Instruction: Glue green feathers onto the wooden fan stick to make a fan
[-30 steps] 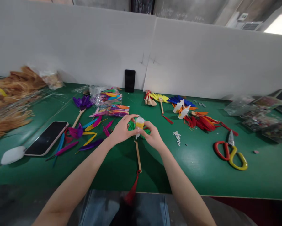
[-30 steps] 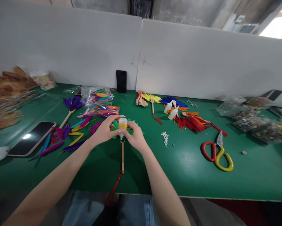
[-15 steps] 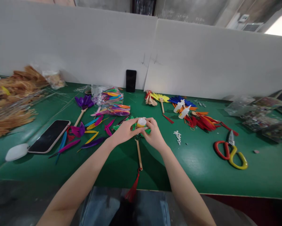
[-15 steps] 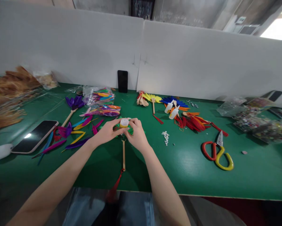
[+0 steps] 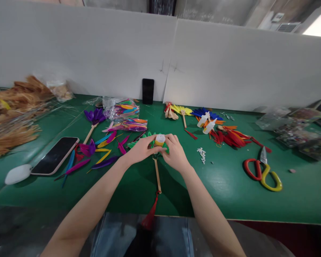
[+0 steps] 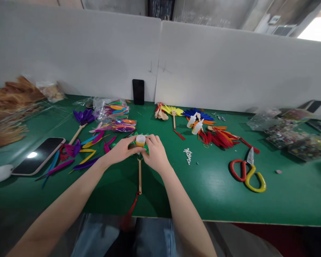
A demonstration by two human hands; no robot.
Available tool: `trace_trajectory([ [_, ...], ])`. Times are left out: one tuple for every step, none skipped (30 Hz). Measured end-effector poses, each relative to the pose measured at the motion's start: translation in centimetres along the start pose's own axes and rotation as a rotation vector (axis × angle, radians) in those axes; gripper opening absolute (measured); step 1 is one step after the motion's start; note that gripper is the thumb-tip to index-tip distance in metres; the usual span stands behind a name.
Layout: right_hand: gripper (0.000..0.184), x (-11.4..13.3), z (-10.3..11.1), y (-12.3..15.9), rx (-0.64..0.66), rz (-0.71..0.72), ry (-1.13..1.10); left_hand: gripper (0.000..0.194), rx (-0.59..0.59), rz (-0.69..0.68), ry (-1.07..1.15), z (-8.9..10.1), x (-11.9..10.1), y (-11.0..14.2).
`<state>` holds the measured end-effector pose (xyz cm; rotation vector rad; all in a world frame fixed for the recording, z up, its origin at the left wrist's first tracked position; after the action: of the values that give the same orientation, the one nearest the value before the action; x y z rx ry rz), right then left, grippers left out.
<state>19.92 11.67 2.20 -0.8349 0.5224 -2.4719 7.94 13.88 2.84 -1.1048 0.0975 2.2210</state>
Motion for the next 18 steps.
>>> trace_trajectory([
  [0.025,0.04,0.03,-0.02,0.004,0.002,0.013,0.042,0.003,0.001,-0.001,0.0,0.01,0.01],
  [0.026,0.08,0.05,-0.03,0.008,0.005,0.026,0.042,0.006,0.002,-0.002,0.01,0.04,0.02],
  [0.026,0.12,0.05,-0.03,0.012,0.01,0.036,0.041,0.012,0.003,0.0,0.0,0.09,0.03],
  [0.027,0.15,0.03,-0.03,0.016,0.015,0.042,0.041,0.017,0.006,0.003,-0.01,0.16,0.04],
  [0.027,0.15,-0.01,-0.02,0.018,0.017,0.046,0.04,0.022,0.01,0.003,-0.03,0.27,0.04],
  [0.026,0.13,-0.05,-0.01,0.017,0.018,0.048,0.04,0.025,0.016,0.0,-0.07,0.39,0.03],
  [0.024,0.08,-0.11,0.0,0.015,0.017,0.048,0.04,0.025,0.022,-0.006,-0.1,0.51,0.02],
  [0.022,0.02,-0.17,0.01,0.013,0.013,0.048,0.039,0.021,0.026,-0.013,-0.13,0.61,0.01],
  [0.02,-0.05,-0.25,0.02,0.009,0.007,0.049,0.039,0.017,0.027,-0.017,-0.16,0.67,-0.01],
  [0.018,-0.11,-0.32,0.02,0.005,0.004,0.048,0.039,0.016,0.027,-0.015,-0.22,0.71,-0.01],
  [0.017,-0.16,-0.39,0.03,0.002,0.0,0.046,0.039,0.017,0.026,-0.01,-0.29,0.72,-0.01],
  [0.016,-0.2,-0.46,0.03,0.001,-0.004,0.042,0.039,0.017,0.027,-0.004,-0.35,0.72,0.0],
  [0.015,-0.23,-0.53,0.03,0.002,-0.009,0.039,0.039,0.016,0.031,0.0,-0.4,0.71,0.01],
  [0.014,-0.26,-0.57,0.03,0.001,-0.015,0.034,0.04,0.012,0.035,0.002,-0.43,0.71,0.03],
  [0.013,-0.28,-0.6,0.03,-0.002,-0.023,0.028,0.04,0.006,0.039,0.005,-0.46,0.7,0.05],
  [0.012,-0.3,-0.61,0.04,-0.007,-0.03,0.018,0.041,-0.002,0.04,0.011,-0.48,0.68,0.07],
  [0.012,-0.32,-0.61,0.05,-0.015,-0.035,0.005,0.041,-0.009,0.038,0.02,-0.51,0.67,0.09],
  [0.012,-0.33,-0.61,0.07,-0.025,-0.039,-0.011,0.041,-0.014,0.035,0.03,-0.55,0.65,0.1],
])
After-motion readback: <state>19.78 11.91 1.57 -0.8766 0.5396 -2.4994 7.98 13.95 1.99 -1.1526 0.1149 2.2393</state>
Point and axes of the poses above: each hand's wrist, its own y-axis away from the middle knuckle, its own z-axis out of the back of the hand, x = y × z, the point moved 5 cm from there along -y, towards the middle knuckle, and after that the axes turned 2 degrees about -z, right-handed, at the moved point
